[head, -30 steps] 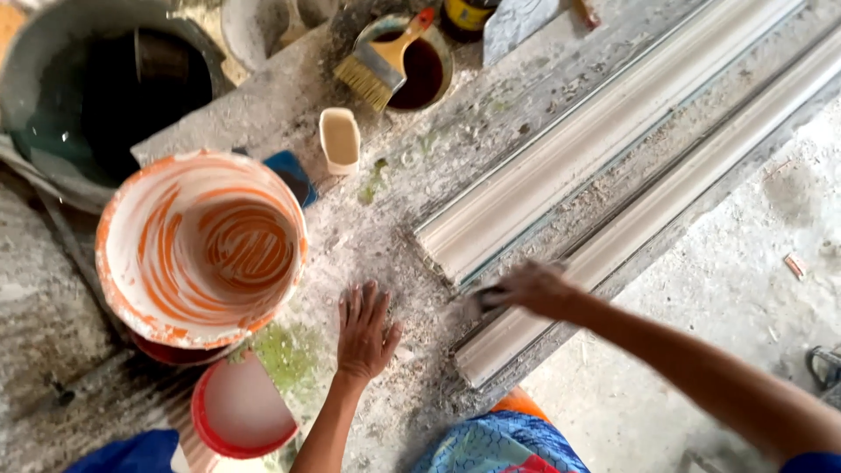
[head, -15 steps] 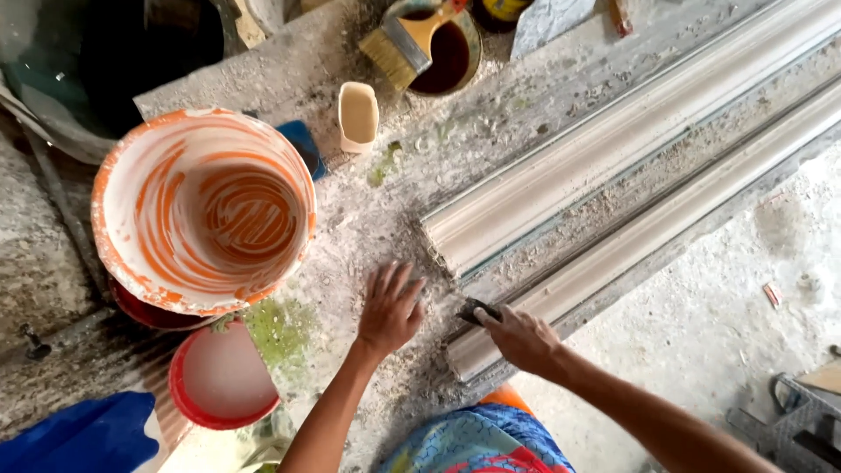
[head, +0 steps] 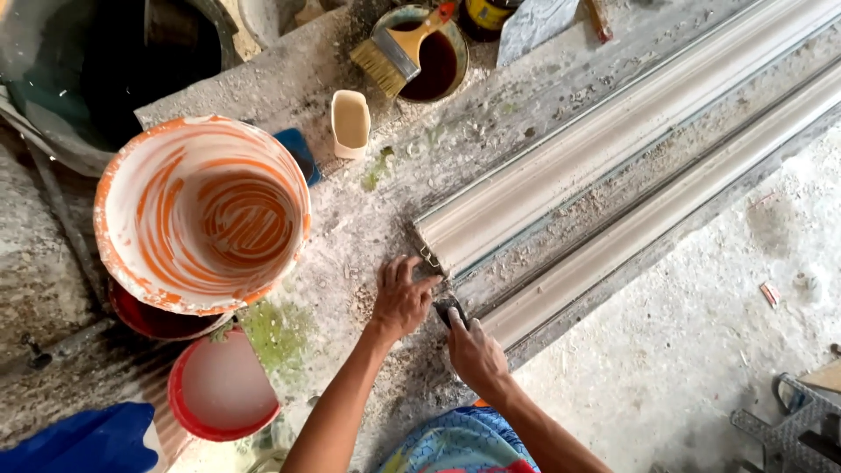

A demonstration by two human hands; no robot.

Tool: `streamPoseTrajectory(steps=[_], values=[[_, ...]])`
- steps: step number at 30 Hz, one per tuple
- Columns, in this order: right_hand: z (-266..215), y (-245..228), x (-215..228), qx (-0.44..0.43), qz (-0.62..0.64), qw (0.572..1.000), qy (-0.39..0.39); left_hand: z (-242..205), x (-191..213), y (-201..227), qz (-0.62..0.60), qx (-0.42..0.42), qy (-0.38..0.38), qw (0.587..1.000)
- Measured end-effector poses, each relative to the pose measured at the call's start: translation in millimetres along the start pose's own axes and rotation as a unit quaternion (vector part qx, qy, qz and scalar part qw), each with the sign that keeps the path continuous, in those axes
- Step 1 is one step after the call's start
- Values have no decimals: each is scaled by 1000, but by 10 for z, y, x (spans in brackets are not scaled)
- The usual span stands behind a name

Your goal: The person is using a scraper to clean and shape the edges of decorative plaster cornices on a workbench.

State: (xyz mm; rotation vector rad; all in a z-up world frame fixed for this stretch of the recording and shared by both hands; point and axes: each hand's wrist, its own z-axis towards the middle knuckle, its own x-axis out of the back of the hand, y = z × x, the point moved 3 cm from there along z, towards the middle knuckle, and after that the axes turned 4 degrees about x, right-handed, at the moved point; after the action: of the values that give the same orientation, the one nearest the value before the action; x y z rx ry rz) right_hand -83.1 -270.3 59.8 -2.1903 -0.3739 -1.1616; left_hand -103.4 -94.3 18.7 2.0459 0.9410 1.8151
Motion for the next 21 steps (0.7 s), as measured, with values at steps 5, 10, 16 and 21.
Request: streamPoseTrajectory(steps=[5,10,16,21], values=[[-12,-61,6,28,12,998,59,-49,20,91,-1,29,-33,999],[-72,198,-297,-38,16,999,-18,43,111,106,19,56,-101,993],[-103,-19,-54,-78,55,995,-42,55,-65,61,33,55,-104,993],[26,-43,-83,-56,56,996,-42,118,-17,66,35,72,-128,989]])
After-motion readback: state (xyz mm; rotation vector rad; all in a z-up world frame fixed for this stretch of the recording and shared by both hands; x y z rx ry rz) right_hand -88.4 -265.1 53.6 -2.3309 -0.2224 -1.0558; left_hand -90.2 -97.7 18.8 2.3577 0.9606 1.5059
